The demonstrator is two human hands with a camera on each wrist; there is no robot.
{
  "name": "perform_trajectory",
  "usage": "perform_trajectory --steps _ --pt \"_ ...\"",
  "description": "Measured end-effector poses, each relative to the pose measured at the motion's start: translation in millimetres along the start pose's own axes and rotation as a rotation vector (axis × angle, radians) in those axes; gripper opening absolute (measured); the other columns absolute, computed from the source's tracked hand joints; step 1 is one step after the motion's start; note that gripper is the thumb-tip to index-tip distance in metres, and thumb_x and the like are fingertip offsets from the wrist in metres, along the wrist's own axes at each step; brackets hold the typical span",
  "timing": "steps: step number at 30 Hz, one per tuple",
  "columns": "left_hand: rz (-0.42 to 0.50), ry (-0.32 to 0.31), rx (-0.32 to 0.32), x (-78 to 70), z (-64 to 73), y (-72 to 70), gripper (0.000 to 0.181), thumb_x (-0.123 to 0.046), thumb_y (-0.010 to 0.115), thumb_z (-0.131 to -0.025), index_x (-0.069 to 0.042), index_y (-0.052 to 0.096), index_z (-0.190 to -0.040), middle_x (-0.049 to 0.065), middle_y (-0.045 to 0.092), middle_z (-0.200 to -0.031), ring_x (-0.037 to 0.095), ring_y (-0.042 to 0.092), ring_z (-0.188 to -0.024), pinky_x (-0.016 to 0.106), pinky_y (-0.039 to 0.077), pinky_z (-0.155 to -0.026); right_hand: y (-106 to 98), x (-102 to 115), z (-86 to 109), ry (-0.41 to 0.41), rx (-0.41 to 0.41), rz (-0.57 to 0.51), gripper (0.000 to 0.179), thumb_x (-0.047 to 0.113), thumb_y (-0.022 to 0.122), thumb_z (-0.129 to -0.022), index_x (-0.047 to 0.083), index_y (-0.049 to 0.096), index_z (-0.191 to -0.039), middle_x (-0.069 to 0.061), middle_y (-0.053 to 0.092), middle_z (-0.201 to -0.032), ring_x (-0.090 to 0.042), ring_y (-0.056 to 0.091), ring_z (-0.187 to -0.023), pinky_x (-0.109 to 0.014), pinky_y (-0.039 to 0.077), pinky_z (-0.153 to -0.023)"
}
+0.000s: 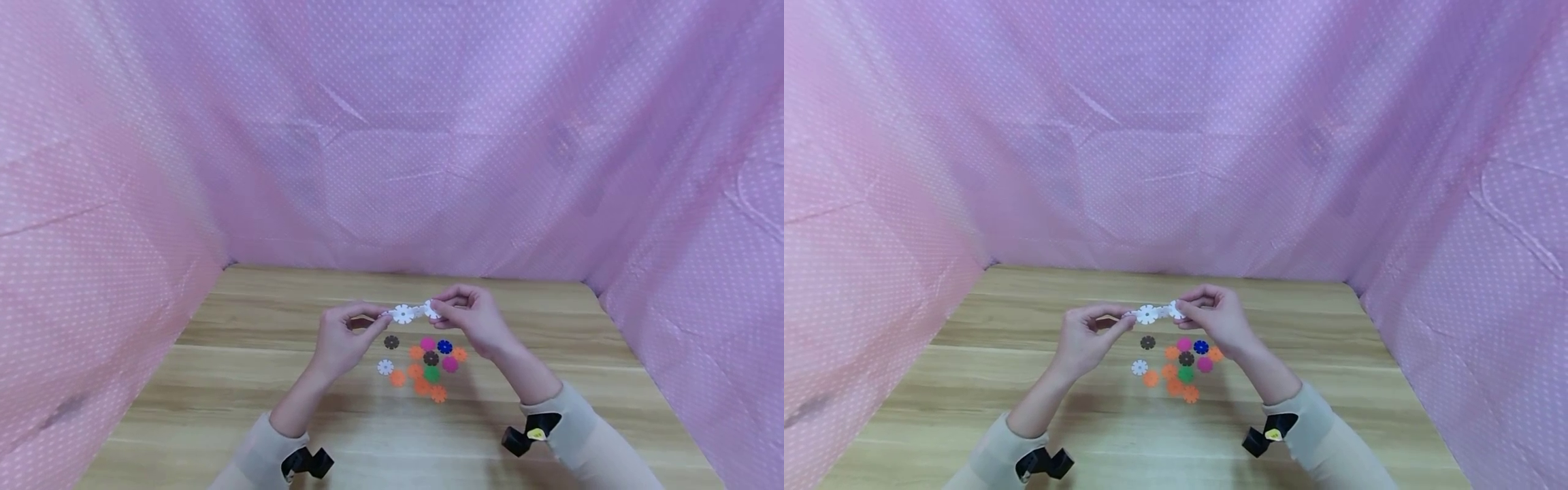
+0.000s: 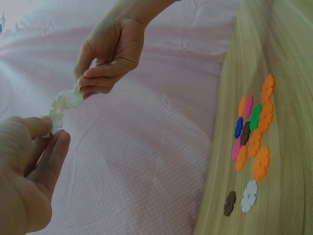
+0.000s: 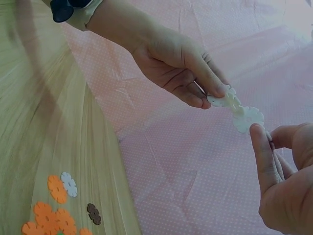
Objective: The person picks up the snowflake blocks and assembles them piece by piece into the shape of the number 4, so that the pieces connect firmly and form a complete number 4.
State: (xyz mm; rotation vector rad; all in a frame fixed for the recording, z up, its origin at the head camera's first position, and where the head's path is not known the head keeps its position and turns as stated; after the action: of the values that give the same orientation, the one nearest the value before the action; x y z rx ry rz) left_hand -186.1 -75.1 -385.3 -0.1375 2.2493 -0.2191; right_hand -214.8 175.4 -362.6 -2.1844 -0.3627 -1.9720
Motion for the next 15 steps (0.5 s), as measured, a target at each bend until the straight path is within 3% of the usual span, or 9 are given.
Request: perform_trajectory --steps 8,15 --pt "0.000 0.014 -0.002 -2.1 -6.7 -1.1 0.008 0.001 0.083 -0.089 -0.001 0.082 -0.097 0.015 0.082 -0.095 0.015 0.080 -0.082 0.038 0.072 -0.076 0.9 4.8 -4.7 -0.029 -0.002 -0.007 0.014 -0.007 0.067 -0.099 0.007 0.071 -0.098 0.001 0.079 -0.086 -0.013 0.078 -0.073 -0.028 0.071 -0.074" --pt "0.010 -0.001 -0.004 -0.3 -5.3 1.7 0.009 0.003 0.083 -0.088 0.000 0.082 -0.096 0.015 0.083 -0.096 0.011 0.079 -0.083 0.038 0.072 -0.077 -0.8 0.6 -4.3 -0.023 -0.012 -0.034 0.020 -0.008 0.067 -0.098 0.011 0.072 -0.096 0.001 0.079 -0.086 -0.013 0.078 -0.073 -0.027 0.071 -0.074"
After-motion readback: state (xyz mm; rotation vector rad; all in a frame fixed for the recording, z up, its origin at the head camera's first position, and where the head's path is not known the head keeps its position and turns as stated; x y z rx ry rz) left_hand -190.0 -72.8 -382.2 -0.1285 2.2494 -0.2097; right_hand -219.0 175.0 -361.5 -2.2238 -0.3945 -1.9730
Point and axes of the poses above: each hand's wrist, its own z-axis away from the middle knuckle, its own y-axis out of the palm, x = y × z, the point moved 1 cm from there along -z, towards the middle knuckle
